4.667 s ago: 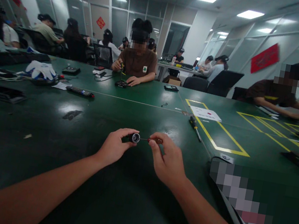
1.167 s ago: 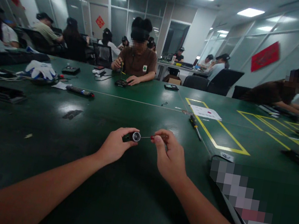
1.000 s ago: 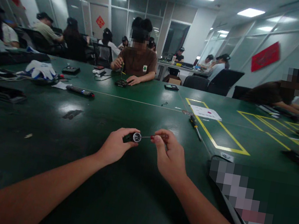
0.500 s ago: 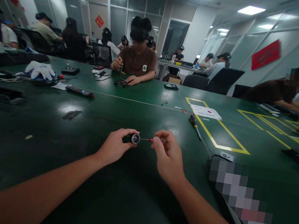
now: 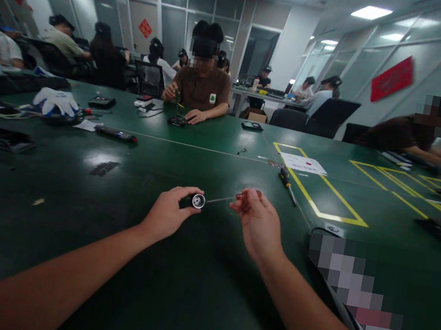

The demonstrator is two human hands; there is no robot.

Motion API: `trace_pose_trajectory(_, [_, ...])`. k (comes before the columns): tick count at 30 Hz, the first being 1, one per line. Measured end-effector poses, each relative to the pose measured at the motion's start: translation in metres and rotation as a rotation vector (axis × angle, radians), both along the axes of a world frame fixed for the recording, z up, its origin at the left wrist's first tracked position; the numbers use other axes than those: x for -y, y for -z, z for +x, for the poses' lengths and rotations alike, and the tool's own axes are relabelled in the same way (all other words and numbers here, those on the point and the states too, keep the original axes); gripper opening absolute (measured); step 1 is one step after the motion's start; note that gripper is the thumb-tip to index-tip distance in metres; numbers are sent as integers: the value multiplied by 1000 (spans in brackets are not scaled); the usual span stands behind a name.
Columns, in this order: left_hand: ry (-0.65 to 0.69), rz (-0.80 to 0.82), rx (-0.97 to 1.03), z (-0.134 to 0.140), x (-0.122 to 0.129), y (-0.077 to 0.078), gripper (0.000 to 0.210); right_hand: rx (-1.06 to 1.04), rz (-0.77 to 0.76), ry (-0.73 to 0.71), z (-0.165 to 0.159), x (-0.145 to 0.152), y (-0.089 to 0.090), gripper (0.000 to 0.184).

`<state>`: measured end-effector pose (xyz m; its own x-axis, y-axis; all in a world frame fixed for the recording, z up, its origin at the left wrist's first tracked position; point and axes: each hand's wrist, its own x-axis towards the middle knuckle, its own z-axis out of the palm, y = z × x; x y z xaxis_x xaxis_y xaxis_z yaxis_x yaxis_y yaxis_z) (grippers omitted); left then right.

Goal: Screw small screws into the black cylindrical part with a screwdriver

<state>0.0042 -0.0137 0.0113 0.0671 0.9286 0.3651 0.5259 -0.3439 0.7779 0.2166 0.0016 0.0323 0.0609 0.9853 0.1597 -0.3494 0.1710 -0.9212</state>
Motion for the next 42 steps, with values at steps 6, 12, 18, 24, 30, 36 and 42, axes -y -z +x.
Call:
trace_pose_trajectory(6, [15, -12, 4, 0, 1, 0, 39, 438, 246, 72, -2, 12, -1, 21])
trace_pose_trajectory(12, [17, -2, 0, 1, 3, -2, 39, 603, 346, 95, -2, 20, -3, 21])
trace_pose_trajectory(18, [12, -2, 2, 1, 3, -3, 38, 758, 402, 122, 0, 24, -7, 18])
trace_pose_trajectory(24, [8, -13, 8, 2, 3, -2, 38, 777, 402, 139, -1, 23, -7, 18])
trace_pose_trajectory(30, [9, -1, 11, 0, -2, 2, 39, 814, 401, 20, -3, 29, -11, 16])
trace_pose_trajectory(36, [18, 3, 36, 0, -3, 5, 35, 797, 541, -123, -3, 34, -16, 10])
trace_pose_trajectory(42, [33, -3, 47, 0, -2, 6, 36, 793, 518, -57, -7, 37, -13, 38])
